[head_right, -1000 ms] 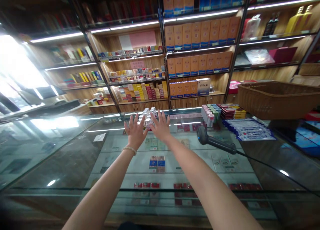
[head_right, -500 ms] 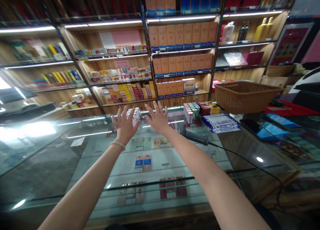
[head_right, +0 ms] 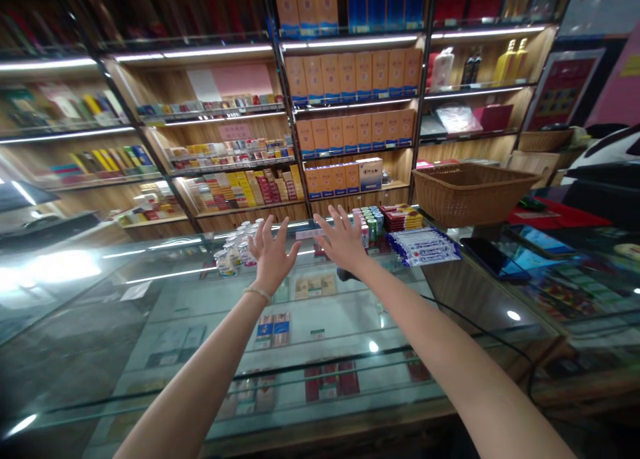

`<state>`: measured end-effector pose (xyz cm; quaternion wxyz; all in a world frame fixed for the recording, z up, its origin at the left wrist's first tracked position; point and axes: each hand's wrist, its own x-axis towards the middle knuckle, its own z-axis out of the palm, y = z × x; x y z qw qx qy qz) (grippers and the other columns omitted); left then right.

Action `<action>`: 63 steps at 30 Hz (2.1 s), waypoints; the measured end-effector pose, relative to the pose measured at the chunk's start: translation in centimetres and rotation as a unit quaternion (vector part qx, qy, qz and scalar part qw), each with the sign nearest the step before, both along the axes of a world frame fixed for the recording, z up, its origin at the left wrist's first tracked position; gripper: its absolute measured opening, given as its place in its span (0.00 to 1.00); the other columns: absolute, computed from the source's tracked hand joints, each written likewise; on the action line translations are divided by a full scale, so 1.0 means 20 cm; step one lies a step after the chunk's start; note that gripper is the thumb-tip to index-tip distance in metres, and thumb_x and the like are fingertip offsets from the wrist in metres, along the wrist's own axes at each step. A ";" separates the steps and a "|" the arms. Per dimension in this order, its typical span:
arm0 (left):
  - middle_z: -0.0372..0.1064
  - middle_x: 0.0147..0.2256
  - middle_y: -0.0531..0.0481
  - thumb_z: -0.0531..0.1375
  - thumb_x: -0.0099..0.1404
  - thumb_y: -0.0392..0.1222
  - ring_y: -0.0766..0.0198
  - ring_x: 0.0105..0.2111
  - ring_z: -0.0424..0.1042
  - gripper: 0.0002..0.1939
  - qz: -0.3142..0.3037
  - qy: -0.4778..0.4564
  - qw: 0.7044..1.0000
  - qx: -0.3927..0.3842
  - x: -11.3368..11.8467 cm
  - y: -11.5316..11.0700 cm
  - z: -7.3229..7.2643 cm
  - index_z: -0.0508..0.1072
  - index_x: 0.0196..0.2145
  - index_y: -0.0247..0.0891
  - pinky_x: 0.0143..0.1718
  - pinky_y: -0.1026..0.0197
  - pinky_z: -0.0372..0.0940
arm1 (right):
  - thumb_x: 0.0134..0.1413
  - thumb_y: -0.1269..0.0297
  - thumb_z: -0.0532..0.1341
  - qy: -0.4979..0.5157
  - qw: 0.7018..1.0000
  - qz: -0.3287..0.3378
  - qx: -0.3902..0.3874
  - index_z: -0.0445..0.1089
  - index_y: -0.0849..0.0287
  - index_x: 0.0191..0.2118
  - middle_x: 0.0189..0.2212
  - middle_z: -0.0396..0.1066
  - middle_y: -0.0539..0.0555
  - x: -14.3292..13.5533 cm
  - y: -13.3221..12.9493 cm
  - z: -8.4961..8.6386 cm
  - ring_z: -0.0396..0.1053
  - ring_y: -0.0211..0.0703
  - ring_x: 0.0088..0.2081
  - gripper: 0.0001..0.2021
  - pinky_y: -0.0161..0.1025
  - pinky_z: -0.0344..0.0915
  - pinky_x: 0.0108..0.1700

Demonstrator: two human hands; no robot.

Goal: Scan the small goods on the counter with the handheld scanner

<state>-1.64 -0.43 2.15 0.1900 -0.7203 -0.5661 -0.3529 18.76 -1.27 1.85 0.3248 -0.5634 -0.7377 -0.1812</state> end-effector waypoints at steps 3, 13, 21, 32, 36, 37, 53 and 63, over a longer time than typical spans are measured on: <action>0.48 0.73 0.37 0.61 0.70 0.50 0.39 0.74 0.45 0.33 0.002 -0.015 1.000 -0.004 0.07 -0.01 -0.04 0.63 0.70 0.46 0.71 0.28 0.37 | 0.73 0.51 0.49 0.012 1.000 -0.015 -0.010 0.57 0.46 0.73 0.75 0.49 0.59 0.08 -0.02 -0.02 0.44 0.57 0.75 0.27 0.65 0.38 0.71; 0.51 0.72 0.37 0.61 0.69 0.49 0.40 0.73 0.47 0.32 -0.008 -0.023 0.999 -0.021 0.17 0.02 -0.16 0.65 0.69 0.46 0.71 0.27 0.38 | 0.73 0.51 0.49 0.010 0.999 -0.043 -0.027 0.56 0.44 0.73 0.76 0.48 0.57 0.22 0.01 -0.14 0.44 0.56 0.74 0.27 0.65 0.40 0.71; 0.54 0.71 0.38 0.61 0.70 0.48 0.40 0.72 0.50 0.31 -0.037 0.009 0.998 -0.041 0.16 0.02 -0.22 0.65 0.69 0.48 0.71 0.28 0.39 | 0.73 0.51 0.47 0.034 0.996 -0.066 -0.048 0.57 0.44 0.73 0.74 0.52 0.57 0.25 0.02 -0.20 0.48 0.57 0.72 0.27 0.66 0.45 0.69; 0.56 0.70 0.37 0.61 0.70 0.48 0.39 0.70 0.52 0.30 -0.050 0.005 0.998 -0.036 0.16 0.01 -0.20 0.66 0.68 0.47 0.71 0.28 0.40 | 0.67 0.50 0.55 0.027 0.987 -0.151 -0.046 0.57 0.49 0.73 0.72 0.55 0.63 0.49 0.13 -0.11 0.49 0.66 0.71 0.31 0.71 0.48 0.66; 0.56 0.70 0.37 0.60 0.71 0.49 0.40 0.70 0.52 0.29 -0.055 0.001 0.998 -0.031 0.15 0.02 -0.21 0.66 0.68 0.46 0.71 0.29 0.39 | 0.64 0.53 0.60 -0.009 0.985 -0.149 -0.085 0.60 0.48 0.71 0.73 0.53 0.62 0.54 0.19 -0.12 0.47 0.67 0.72 0.32 0.73 0.46 0.67; 0.56 0.70 0.37 0.60 0.71 0.49 0.40 0.70 0.52 0.29 -0.056 -0.001 0.998 -0.029 0.15 0.02 -0.21 0.66 0.67 0.46 0.71 0.29 0.39 | 0.63 0.54 0.61 -0.014 0.984 -0.153 -0.094 0.60 0.48 0.71 0.74 0.52 0.62 0.54 0.20 -0.13 0.47 0.67 0.72 0.32 0.73 0.46 0.67; 0.56 0.70 0.38 0.60 0.71 0.48 0.40 0.69 0.54 0.29 -0.070 0.004 0.997 -0.029 0.15 0.01 -0.24 0.66 0.67 0.47 0.71 0.30 0.40 | 0.66 0.59 0.59 -0.041 0.986 -0.138 -0.079 0.69 0.43 0.66 0.74 0.53 0.58 0.53 0.21 -0.26 0.47 0.67 0.72 0.24 0.73 0.48 0.66; 0.56 0.70 0.38 0.60 0.70 0.48 0.40 0.68 0.55 0.29 -0.064 -0.001 0.997 -0.031 0.16 0.02 -0.25 0.66 0.67 0.47 0.70 0.29 0.40 | 0.64 0.61 0.62 0.018 0.992 -0.116 -0.040 0.78 0.46 0.53 0.71 0.60 0.55 0.52 0.16 -0.24 0.48 0.62 0.72 0.15 0.67 0.45 0.67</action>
